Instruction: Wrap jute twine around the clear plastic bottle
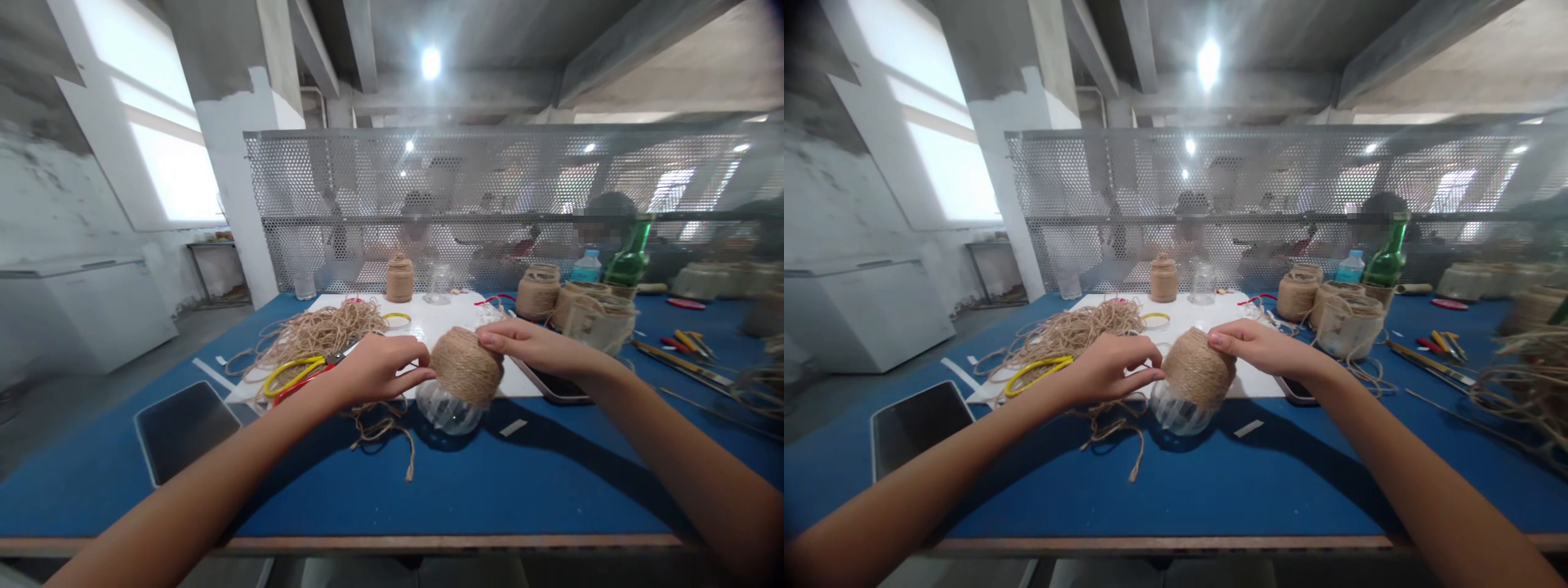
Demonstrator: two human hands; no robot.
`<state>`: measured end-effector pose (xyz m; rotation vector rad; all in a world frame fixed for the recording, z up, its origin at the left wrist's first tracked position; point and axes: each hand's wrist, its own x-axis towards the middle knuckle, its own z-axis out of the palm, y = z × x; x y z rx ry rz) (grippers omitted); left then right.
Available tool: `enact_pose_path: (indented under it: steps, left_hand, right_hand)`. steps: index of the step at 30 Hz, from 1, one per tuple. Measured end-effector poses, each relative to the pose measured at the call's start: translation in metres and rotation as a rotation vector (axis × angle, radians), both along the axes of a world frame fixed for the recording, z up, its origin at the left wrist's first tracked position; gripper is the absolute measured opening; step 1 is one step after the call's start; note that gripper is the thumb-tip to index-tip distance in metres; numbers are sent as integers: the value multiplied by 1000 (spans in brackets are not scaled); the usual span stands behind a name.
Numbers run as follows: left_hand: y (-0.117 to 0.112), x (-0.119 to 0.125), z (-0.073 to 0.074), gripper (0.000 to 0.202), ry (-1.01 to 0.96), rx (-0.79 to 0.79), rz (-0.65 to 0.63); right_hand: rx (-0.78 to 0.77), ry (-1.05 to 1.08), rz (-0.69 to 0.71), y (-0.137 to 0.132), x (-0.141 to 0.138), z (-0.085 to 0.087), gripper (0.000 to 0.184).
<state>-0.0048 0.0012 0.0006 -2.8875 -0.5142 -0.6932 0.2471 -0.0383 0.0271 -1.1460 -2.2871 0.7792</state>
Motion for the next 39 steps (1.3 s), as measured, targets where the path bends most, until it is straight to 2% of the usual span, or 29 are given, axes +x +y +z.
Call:
enact_pose_path:
  steps: [7, 18, 27, 30, 34, 39]
  left_hand:
    - [-1, 3, -5, 24, -108, 278, 1]
    - [5, 2, -8, 30, -24, 374, 37]
    - [3, 3, -6, 29, 44, 231, 37]
    - [1, 3, -4, 26, 51, 97, 35]
    - [-1, 4, -2, 27, 43, -119, 103]
    - [0, 7, -4, 30, 9, -231, 129]
  right_hand:
    - [-4, 11, -15, 1, 0, -1, 43]
    - [-12, 30, 3, 2, 3, -2, 41]
    - [-43, 33, -9, 0, 0, -1, 41]
    - [-31, 28, -24, 0, -1, 0, 41]
    - [-14, 20, -36, -1, -1, 2, 40]
    - [-58, 129, -20, 1, -1, -1, 34]
